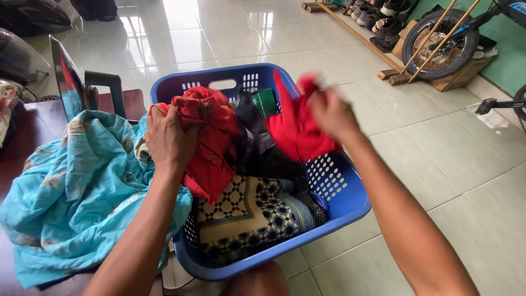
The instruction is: Folding various items of laundry and stacking them on a table
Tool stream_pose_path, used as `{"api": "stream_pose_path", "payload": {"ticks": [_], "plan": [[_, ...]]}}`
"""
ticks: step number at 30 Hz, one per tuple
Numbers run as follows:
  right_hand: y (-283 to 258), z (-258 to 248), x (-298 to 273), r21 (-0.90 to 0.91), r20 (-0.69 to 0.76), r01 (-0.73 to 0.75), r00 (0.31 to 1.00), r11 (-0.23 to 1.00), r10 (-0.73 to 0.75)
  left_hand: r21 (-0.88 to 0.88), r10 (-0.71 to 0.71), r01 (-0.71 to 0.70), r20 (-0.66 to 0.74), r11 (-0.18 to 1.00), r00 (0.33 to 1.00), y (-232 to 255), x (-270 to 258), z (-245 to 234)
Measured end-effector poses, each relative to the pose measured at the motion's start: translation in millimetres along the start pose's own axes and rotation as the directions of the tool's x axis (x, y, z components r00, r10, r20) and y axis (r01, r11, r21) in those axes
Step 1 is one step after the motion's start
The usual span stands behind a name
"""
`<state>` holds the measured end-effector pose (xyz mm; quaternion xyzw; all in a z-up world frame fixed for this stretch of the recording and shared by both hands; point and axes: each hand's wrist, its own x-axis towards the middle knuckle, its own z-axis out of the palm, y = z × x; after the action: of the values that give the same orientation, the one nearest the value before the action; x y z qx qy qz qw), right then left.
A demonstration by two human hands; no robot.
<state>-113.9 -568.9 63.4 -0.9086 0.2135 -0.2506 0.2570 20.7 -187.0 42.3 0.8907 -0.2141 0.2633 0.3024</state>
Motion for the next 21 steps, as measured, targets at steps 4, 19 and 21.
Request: {"api": "stream_pose_path", "payload": {"ticks": [4,19,21], "plan": [[-11,14,-58,-0.747,0.455,0.148,0.825,0.648,0.336,-0.005,0.016,-0.016,-0.003,1.0,1.0,7,0,-16],[-45,-71,-11,0.895,-0.323,0.245,0.933,0.373,0.16,-0.252,-0.106,0.08,-0.093,0.964,0.99,24,18,1],[-65,-55,-16,0.782,-0.135,0.119,0.991,0.612,-0.021,-0.59,-0.174,0.155,0.025,0.793,0.984,65,15,13]]}}
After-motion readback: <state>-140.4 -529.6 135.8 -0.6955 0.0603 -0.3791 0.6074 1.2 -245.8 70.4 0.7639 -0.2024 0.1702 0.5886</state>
